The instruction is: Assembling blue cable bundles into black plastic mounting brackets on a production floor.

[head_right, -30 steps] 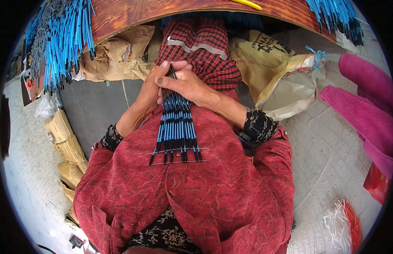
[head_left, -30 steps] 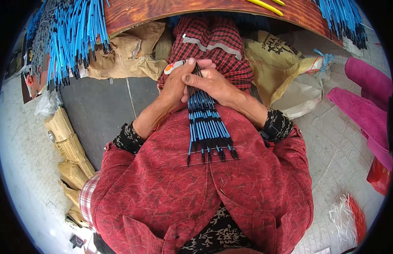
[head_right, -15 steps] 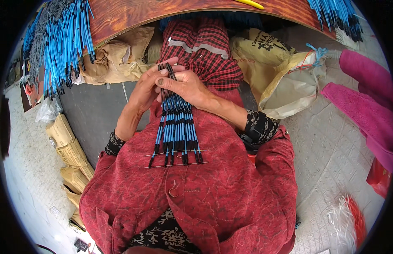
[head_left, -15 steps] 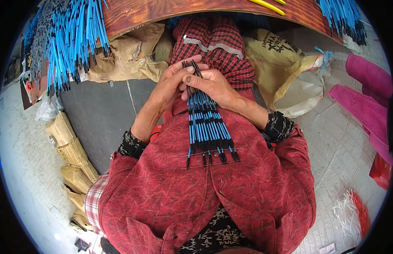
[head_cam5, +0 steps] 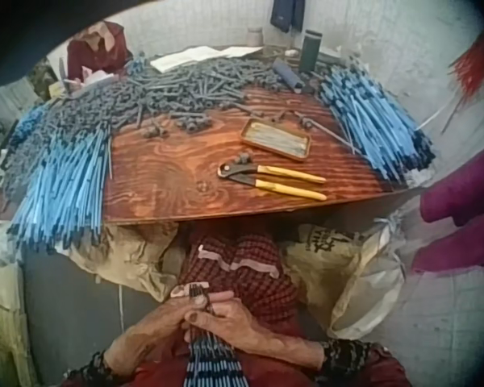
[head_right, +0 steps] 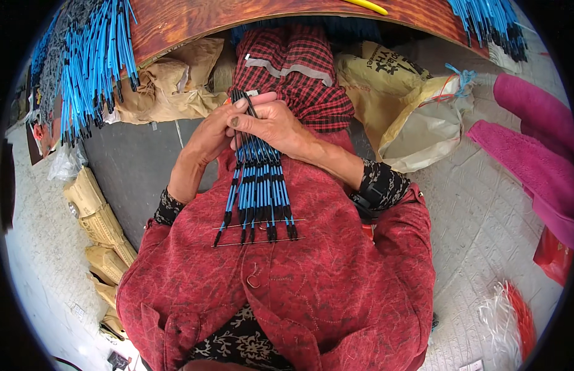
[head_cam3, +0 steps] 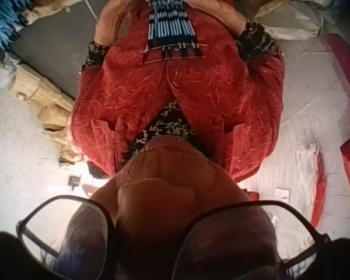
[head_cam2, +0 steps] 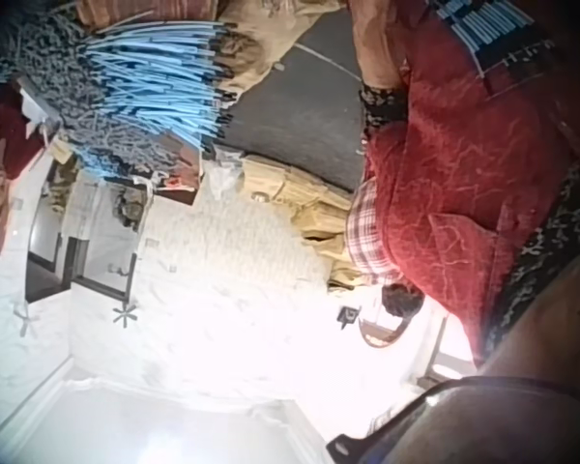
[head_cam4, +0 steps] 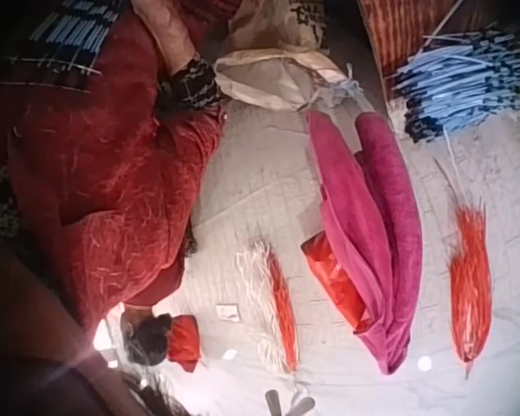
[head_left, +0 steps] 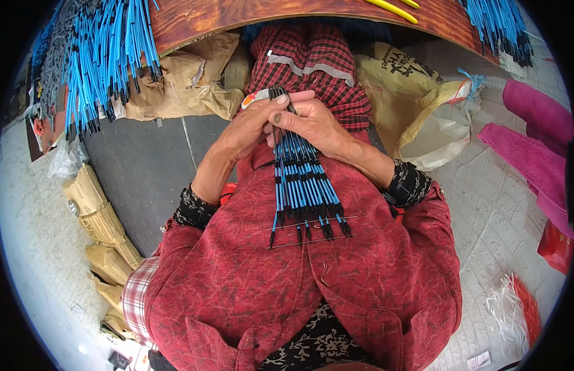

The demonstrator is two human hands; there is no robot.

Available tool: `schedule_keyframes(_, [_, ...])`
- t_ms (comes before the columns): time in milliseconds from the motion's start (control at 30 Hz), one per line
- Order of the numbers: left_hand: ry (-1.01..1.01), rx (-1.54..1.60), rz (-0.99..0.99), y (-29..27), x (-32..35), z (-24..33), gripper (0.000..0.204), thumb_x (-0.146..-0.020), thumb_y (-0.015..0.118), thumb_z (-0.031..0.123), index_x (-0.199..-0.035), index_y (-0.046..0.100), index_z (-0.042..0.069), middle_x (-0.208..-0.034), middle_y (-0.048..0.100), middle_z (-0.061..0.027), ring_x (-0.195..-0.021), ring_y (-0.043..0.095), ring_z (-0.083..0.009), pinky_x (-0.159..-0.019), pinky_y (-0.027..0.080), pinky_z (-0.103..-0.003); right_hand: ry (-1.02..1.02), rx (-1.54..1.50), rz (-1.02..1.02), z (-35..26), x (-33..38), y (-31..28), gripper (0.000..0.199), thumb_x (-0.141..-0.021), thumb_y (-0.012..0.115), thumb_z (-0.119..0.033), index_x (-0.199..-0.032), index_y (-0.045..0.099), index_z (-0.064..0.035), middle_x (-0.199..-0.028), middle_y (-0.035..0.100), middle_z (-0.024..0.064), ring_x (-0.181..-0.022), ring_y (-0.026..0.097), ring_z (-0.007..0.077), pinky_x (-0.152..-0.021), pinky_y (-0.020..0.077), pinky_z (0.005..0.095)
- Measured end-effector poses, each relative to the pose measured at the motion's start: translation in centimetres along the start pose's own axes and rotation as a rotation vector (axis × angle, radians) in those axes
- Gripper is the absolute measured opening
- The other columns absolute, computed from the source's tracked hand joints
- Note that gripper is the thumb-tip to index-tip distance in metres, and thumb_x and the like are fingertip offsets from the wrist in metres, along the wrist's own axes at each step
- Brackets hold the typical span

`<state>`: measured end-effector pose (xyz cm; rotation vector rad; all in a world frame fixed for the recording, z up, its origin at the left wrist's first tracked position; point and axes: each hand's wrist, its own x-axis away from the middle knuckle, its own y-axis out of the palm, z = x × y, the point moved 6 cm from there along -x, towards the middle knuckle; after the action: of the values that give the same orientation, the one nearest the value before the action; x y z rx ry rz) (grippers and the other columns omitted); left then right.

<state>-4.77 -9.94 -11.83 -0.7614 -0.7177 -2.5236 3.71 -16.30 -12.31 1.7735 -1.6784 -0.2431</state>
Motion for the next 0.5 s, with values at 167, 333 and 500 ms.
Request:
schedule_keyframes(167, [0.04, 0.029, -0.06, -1.0, -0.1, -0.5, 0.055, -0.104, 0.052, 0.04, -0.142, 0.053, 0.001, -0.08, 0.065, 0.001, -0.067, 0.06, -0.0059, -0.06, 0.05, -0.019, -0.03, 0.167, -0.021, -0.6, 0.4, -0.2, 0.044, -0.103, 0.057, -0.038, -0.103, 0.07, 0.0045, -0.093, 0.072, 0.0104, -0.084, 0.069, 0.0147, -0.079, 0.0543, 0.026])
schedule_keyframes(333, [0.139, 0.051, -0.112, -0.2, -0.3, 0.1, 0.057, -0.103, 0.053, 0.041, -0.14, 0.053, -0.003, -0.131, 0.061, -0.014, -0.118, 0.06, -0.0204, -0.102, 0.047, -0.033, -0.173, 0.486, 0.074, -0.5, 1.8, -1.5, 0.047, -0.104, 0.052, -0.041, -0.098, 0.071, 0.0013, -0.094, 0.071, 0.0094, -0.088, 0.067, 0.0143, -0.075, 0.0519, 0.0307])
schedule_keyframes(500, [0.198, 0.062, -0.166, 0.8, -0.1, 1.2, 0.057, -0.103, 0.053, 0.041, -0.139, 0.054, -0.004, -0.142, 0.055, -0.0171, -0.13, 0.054, -0.0255, -0.112, 0.042, -0.038, -0.365, 0.857, 0.208, -2.5, 3.0, -0.7, 0.04, -0.104, 0.053, -0.037, -0.094, 0.07, -0.002, -0.08, 0.064, 0.0094, -0.075, 0.064, 0.0151, -0.065, 0.0491, 0.0338])
